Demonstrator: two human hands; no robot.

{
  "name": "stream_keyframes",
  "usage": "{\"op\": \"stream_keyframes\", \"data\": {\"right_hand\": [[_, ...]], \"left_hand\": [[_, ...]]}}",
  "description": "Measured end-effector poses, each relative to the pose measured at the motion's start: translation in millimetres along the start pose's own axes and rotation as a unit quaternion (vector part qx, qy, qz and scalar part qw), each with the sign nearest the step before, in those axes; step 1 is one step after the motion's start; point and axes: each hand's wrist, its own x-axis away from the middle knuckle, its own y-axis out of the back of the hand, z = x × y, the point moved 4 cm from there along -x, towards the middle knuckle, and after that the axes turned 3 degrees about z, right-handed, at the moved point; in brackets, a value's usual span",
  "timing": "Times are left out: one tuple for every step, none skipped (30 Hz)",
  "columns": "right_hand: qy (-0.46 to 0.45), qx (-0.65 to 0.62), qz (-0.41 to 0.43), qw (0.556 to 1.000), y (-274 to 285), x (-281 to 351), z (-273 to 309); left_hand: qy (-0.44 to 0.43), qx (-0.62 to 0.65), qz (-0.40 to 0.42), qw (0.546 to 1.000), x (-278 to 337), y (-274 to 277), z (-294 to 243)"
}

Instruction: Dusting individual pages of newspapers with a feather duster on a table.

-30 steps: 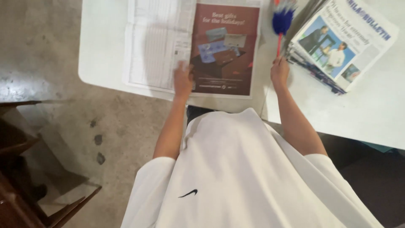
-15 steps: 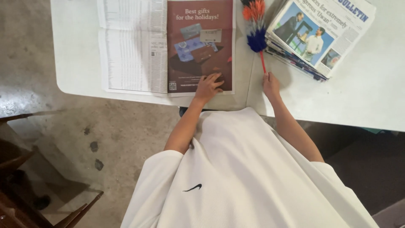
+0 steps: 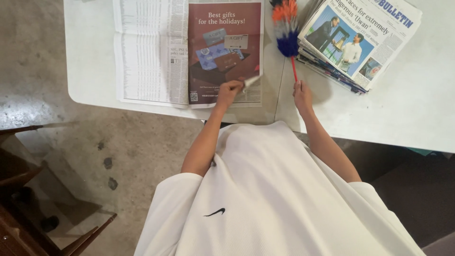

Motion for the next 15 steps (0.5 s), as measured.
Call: {"op": "stream_keyframes", "data": {"right_hand": [[0.001, 0.000, 0.001, 1.000, 0, 3, 11], [0.006, -0.030, 0.000, 1.000, 0, 7, 22], [0.011, -0.060, -0.001, 0.998, 0, 11, 33], [0.013, -0.060, 0.003, 0.998, -3, 13, 40], [0.018, -0.092, -0.004, 0.996, -5, 16, 46], [0.024, -0.123, -0.010, 0.992, -8, 17, 54], [0.028, -0.123, -0.006, 0.992, -11, 17, 63], [0.029, -0.135, -0.013, 0.990, -13, 19, 70], [0.030, -0.147, -0.019, 0.988, -16, 20, 77], [0.032, -0.147, -0.015, 0.989, -23, 14, 73], [0.043, -0.146, -0.022, 0.988, -30, 8, 70], [0.054, -0.146, -0.028, 0.987, -36, 4, 65], [0.055, -0.145, -0.025, 0.988, -42, 8, 72], [0.087, -0.120, -0.038, 0.988, -46, 12, 83], [0.120, -0.096, -0.051, 0.987, -51, 16, 94]], "left_hand": [[0.000, 0.000, -0.002, 1.000, -6, 4, 6], [0.012, 0.053, -0.040, 0.998, -10, 10, 13], [0.024, 0.106, -0.079, 0.991, -14, 18, 20], [0.024, 0.105, -0.083, 0.991, -12, 25, 13], [0.016, 0.128, -0.126, 0.984, -9, 37, 7], [0.007, 0.150, -0.170, 0.974, -8, 49, -1], [0.004, 0.149, -0.175, 0.973, -2, 56, -26], [-0.020, 0.172, -0.203, 0.964, 7, 65, -51], [-0.044, 0.194, -0.231, 0.953, 16, 73, -75], [-0.044, 0.193, -0.234, 0.952, 13, 83, -60], [-0.015, 0.215, -0.273, 0.938, 11, 95, -41], [0.015, 0.237, -0.310, 0.921, 10, 106, -21], [0.016, 0.236, -0.313, 0.920, 17, 112, -35], [0.008, 0.278, -0.342, 0.898, 23, 120, -47], [-0.001, 0.318, -0.370, 0.873, 29, 128, -60]]}}
